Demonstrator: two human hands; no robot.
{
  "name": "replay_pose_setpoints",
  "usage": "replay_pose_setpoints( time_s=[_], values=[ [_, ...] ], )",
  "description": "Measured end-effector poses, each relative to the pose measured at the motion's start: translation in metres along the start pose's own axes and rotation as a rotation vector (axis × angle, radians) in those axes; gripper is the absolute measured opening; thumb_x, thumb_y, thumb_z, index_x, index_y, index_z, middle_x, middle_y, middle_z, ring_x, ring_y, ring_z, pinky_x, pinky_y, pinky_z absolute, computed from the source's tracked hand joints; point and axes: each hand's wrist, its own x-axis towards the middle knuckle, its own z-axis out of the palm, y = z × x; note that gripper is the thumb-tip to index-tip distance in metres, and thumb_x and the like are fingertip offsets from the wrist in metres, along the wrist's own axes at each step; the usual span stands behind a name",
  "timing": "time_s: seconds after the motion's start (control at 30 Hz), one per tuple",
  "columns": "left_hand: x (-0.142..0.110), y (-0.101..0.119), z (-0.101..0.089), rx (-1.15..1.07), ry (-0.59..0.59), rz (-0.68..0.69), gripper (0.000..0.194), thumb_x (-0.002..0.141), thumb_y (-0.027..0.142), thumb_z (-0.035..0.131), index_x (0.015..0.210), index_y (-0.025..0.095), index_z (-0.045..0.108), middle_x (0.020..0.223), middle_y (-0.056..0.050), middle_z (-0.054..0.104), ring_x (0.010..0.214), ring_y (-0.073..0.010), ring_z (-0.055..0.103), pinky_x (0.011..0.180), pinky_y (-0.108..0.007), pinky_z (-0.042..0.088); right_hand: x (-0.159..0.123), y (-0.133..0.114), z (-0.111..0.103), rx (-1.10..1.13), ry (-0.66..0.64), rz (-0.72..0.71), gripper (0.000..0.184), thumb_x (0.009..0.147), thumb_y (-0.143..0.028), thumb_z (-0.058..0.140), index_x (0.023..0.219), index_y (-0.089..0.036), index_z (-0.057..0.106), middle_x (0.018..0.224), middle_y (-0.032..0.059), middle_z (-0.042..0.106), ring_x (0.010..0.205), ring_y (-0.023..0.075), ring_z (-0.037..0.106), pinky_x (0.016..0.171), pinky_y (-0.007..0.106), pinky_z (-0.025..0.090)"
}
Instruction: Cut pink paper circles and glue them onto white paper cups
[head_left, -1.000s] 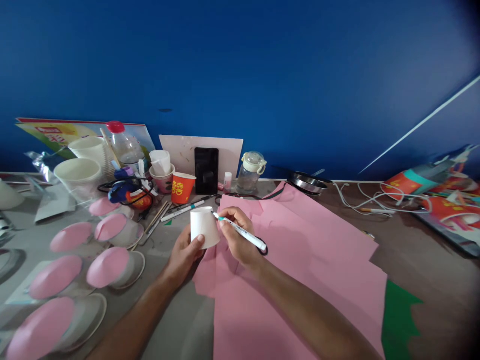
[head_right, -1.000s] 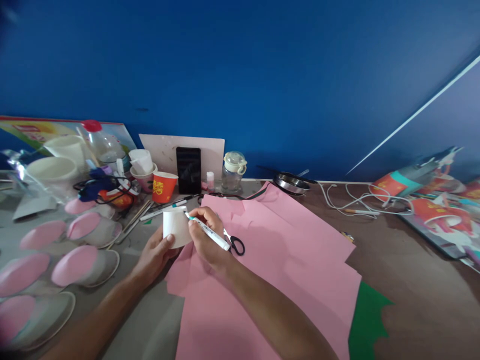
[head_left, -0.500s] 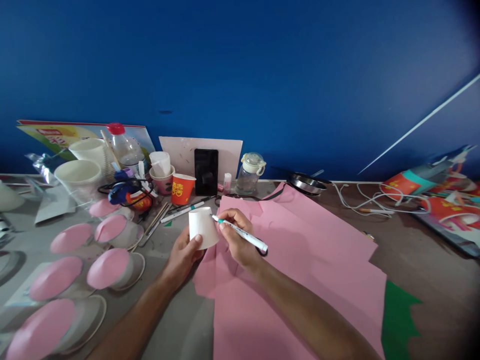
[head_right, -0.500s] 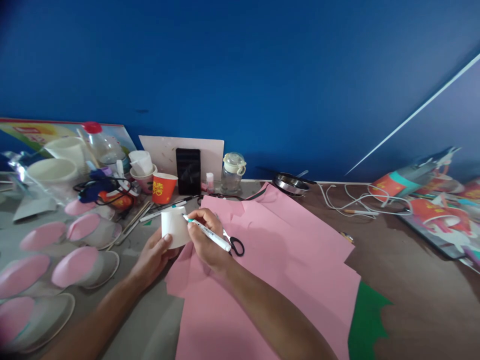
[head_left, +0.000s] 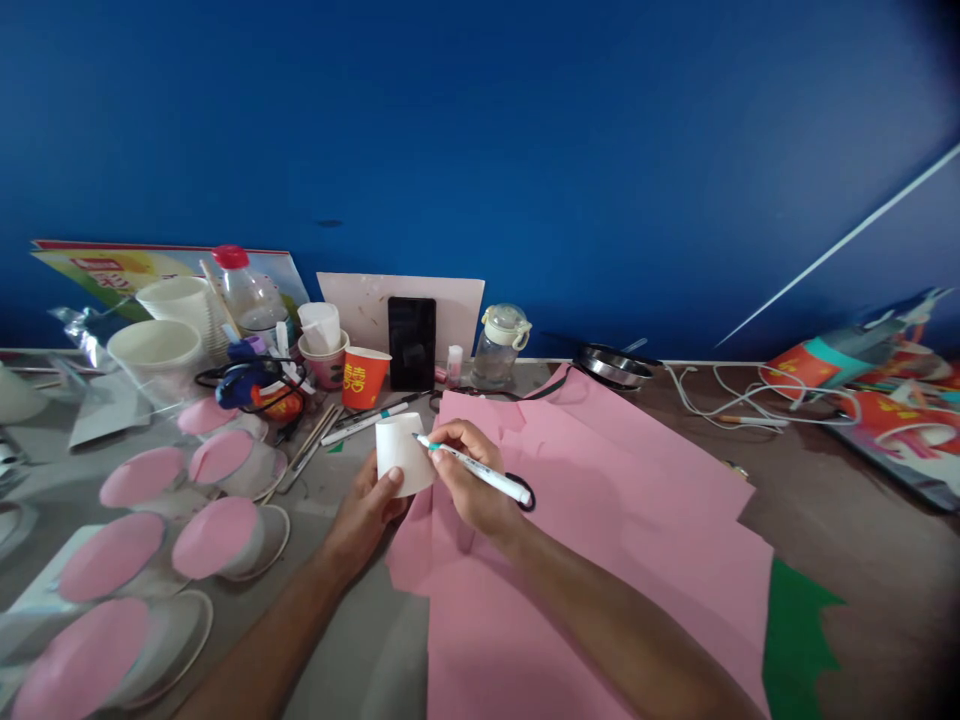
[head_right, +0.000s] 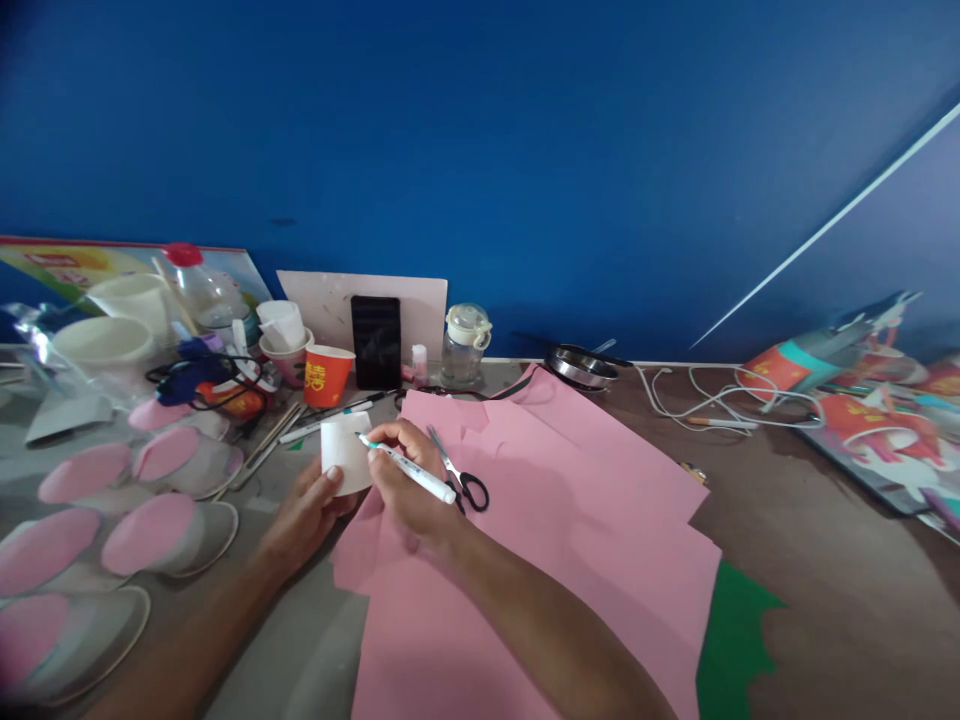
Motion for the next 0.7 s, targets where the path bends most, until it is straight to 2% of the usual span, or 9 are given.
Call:
replay_pose_setpoints(
  time_s=[0.13, 0.3, 0.5, 0.7],
  values=[
    [0.0009, -0.0027, -0.0015, -0.031, -0.007, 0.013, 0.043, 0.07, 0.049, 0.072, 0.093, 0.015, 0.06, 0.065, 0.003, 0.048, 0.052, -0.007, 0.034, 0.047, -0.021, 0.024, 0.0018, 0.0026, -0.0002, 0.035, 0.056, 0.064, 0.009, 0.078, -0.025, 0.055, 0.083, -0.02, 0.059, 0.073, -0.0009, 0.057, 0.063, 0.0125, 0.049, 0.058, 0.024, 0.039],
    [0.001, -0.0034, -0.0023, -0.053, -0.018, 0.006, 0.045, 0.07, 0.05, 0.072, 0.095, 0.015, 0.059, 0.063, 0.004, 0.046, 0.051, -0.0064, 0.032, 0.047, -0.021, 0.023, 0.0029, 0.0027, -0.0008, 0.131, 0.098, 0.044, 0.01, 0.079, -0.028, 0.056, 0.084, -0.02, 0.058, 0.074, -0.0002, 0.057, 0.065, 0.0131, 0.05, 0.06, 0.025, 0.04],
    [0.0009, -0.0031, -0.0024, -0.039, -0.044, -0.014, 0.046, 0.07, 0.052, 0.072, 0.093, 0.014, 0.059, 0.064, 0.003, 0.045, 0.052, -0.0066, 0.031, 0.047, -0.022, 0.022, 0.0027, 0.0048, -0.0025, 0.182, 0.046, 0.047, 0.011, 0.08, -0.029, 0.057, 0.085, -0.019, 0.059, 0.07, -0.0009, 0.056, 0.062, 0.0122, 0.048, 0.057, 0.024, 0.037],
    [0.002, -0.004, -0.0039, -0.04, -0.081, 0.013, 0.041, 0.073, 0.05, 0.07, 0.092, 0.016, 0.059, 0.062, 0.004, 0.044, 0.051, -0.0061, 0.029, 0.047, -0.021, 0.022, 0.0011, 0.0, -0.0039, 0.098, -0.028, -0.002, 0.01, 0.081, -0.027, 0.057, 0.088, -0.02, 0.061, 0.081, 0.0015, 0.059, 0.071, 0.014, 0.054, 0.064, 0.026, 0.041]
  ],
)
